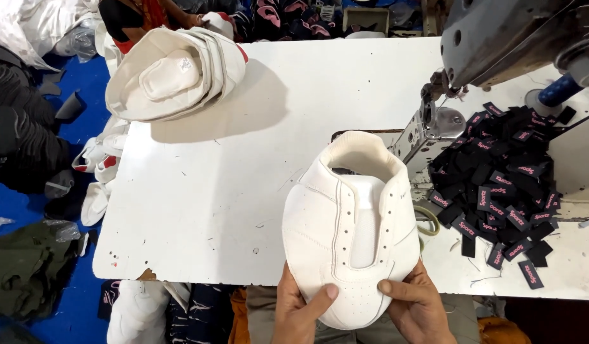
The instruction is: The person sews fabric labels onto white shoe uppers using an industrial sewing machine and trims threads with scissors.
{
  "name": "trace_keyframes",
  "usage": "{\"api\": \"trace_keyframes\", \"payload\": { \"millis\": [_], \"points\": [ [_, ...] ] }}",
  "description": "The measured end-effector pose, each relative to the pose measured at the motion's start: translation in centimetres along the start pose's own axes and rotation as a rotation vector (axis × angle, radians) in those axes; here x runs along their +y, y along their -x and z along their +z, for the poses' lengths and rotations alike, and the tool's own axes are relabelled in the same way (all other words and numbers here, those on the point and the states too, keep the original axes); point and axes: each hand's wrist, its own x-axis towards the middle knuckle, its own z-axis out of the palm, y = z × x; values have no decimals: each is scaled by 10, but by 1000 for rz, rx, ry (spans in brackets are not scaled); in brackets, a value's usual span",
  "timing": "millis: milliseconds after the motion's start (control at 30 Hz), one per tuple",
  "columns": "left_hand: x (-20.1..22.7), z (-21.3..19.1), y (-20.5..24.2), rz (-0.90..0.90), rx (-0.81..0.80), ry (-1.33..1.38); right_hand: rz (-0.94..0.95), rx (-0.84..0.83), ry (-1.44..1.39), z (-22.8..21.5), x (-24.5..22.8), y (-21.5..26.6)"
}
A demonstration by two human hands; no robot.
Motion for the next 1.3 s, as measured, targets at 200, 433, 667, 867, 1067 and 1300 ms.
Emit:
{"api": "trace_keyframes", "payload": {
  "millis": [200,433,667,867,1067,1300],
  "points": [
    [4,1,1,29,-3,5,-7,10,21,9,-2,3],
    [24,5,8,594,76,-750,-457,-243,504,47,9,17],
    [24,7,14,647,-463,-947,-64,-9,193,-8,31,-6],
    [44,-19,3,855,223,-1142,138,315,70,24,7,5],
    [26,-24,-3,162,-29,-474,169,9,-84,23,19,4],
    [21,-20,-2,126,-25,-354,199,115,-8,25,13,3]
  ]
}}
